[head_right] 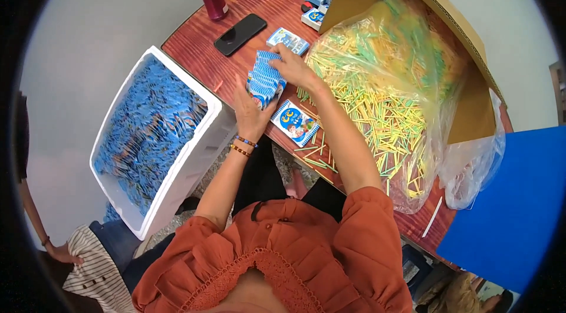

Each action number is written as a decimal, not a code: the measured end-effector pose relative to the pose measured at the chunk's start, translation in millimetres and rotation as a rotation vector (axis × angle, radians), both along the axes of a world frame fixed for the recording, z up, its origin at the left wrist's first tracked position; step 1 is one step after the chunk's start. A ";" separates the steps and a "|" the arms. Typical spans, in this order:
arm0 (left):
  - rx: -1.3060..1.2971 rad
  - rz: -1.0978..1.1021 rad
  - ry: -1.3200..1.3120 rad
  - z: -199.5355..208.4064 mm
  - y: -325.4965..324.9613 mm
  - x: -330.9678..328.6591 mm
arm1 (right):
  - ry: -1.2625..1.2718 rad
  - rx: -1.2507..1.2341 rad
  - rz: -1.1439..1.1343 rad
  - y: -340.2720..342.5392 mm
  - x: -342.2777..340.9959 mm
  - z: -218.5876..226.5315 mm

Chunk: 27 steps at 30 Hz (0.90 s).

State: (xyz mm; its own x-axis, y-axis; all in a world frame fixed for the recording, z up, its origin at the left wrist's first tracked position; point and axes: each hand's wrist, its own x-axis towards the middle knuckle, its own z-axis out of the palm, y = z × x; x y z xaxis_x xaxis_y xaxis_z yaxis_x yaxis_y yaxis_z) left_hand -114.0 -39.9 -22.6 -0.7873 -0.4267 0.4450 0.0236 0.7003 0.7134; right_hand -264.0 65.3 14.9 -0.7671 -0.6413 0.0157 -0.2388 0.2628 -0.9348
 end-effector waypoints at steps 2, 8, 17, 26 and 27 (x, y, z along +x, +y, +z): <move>0.115 -0.002 0.196 -10.9 -6.2 2.4 | 0.243 -0.155 -0.021 -7.3 21.9 1.5; -0.164 -0.006 0.105 -3.5 -17.9 19.2 | 0.136 -0.163 -0.114 -12.7 44.6 -16.2; 0.167 -0.098 0.149 -9.6 -19.7 -2.9 | -0.012 -0.362 -0.239 -24.2 71.5 -3.4; -0.002 -0.170 0.070 1.5 -26.0 -17.7 | 0.056 -0.208 -0.382 -14.8 44.7 -16.7; -0.001 -0.158 0.062 1.5 -25.8 -16.6 | -0.028 -0.216 -0.346 -17.6 44.2 -17.2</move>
